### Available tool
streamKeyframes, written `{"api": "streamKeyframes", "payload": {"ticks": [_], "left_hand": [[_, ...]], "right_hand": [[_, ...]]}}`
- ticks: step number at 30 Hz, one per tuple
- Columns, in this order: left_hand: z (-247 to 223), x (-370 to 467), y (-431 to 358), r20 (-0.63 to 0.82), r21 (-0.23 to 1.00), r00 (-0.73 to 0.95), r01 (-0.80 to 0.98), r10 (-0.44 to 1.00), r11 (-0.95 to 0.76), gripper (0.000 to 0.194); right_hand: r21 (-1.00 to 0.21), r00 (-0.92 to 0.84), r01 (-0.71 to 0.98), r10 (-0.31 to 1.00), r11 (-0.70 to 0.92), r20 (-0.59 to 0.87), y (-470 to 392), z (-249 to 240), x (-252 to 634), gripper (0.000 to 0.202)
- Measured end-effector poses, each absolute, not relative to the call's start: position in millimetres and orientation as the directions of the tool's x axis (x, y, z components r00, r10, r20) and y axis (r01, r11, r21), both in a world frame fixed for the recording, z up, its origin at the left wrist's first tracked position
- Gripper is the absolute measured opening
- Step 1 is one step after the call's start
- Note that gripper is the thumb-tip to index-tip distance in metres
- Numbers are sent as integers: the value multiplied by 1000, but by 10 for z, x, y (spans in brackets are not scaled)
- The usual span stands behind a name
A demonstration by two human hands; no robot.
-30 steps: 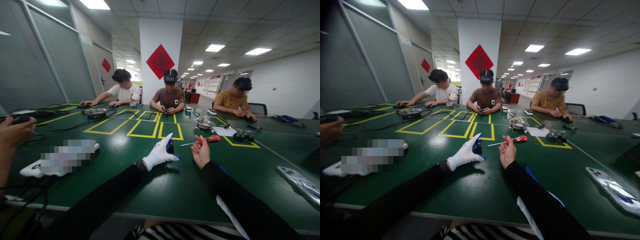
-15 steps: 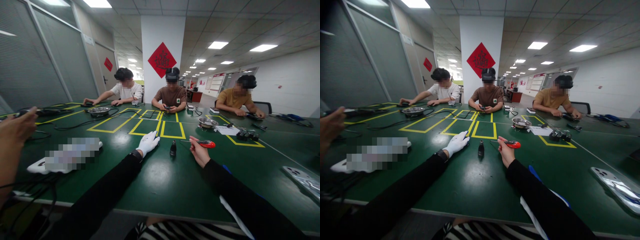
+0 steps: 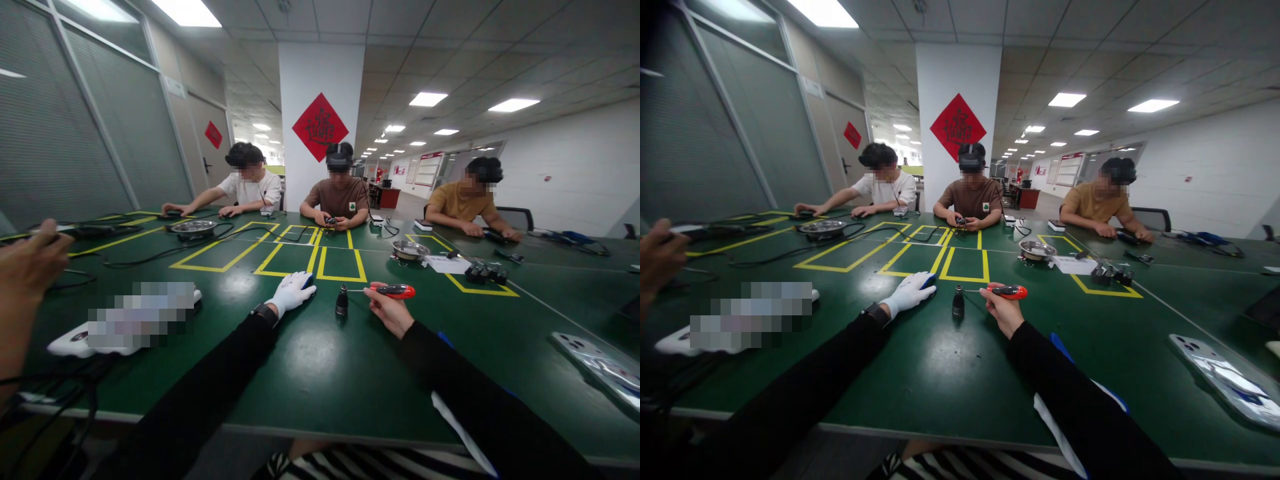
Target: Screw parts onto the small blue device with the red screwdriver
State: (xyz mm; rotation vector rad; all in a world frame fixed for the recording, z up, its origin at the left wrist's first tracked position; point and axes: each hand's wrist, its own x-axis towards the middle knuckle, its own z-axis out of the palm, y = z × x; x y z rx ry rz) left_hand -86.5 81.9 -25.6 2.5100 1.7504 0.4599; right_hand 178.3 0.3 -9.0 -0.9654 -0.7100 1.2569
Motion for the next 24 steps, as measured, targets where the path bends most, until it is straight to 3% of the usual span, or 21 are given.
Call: {"api": "streamKeyframes", "payload": {"ticks": [7,24], "left_hand": [[-283,-870,814,227,172,338,909,913,-379,58],[-306,-839,789,198,179,318,918,927,-354,57]], "right_hand": [[-861,104,-508,991,-19,-83,-42,-18,1734,18],[-877,128,-480,989,-3,-74,-36,-29,1742,12]]}}
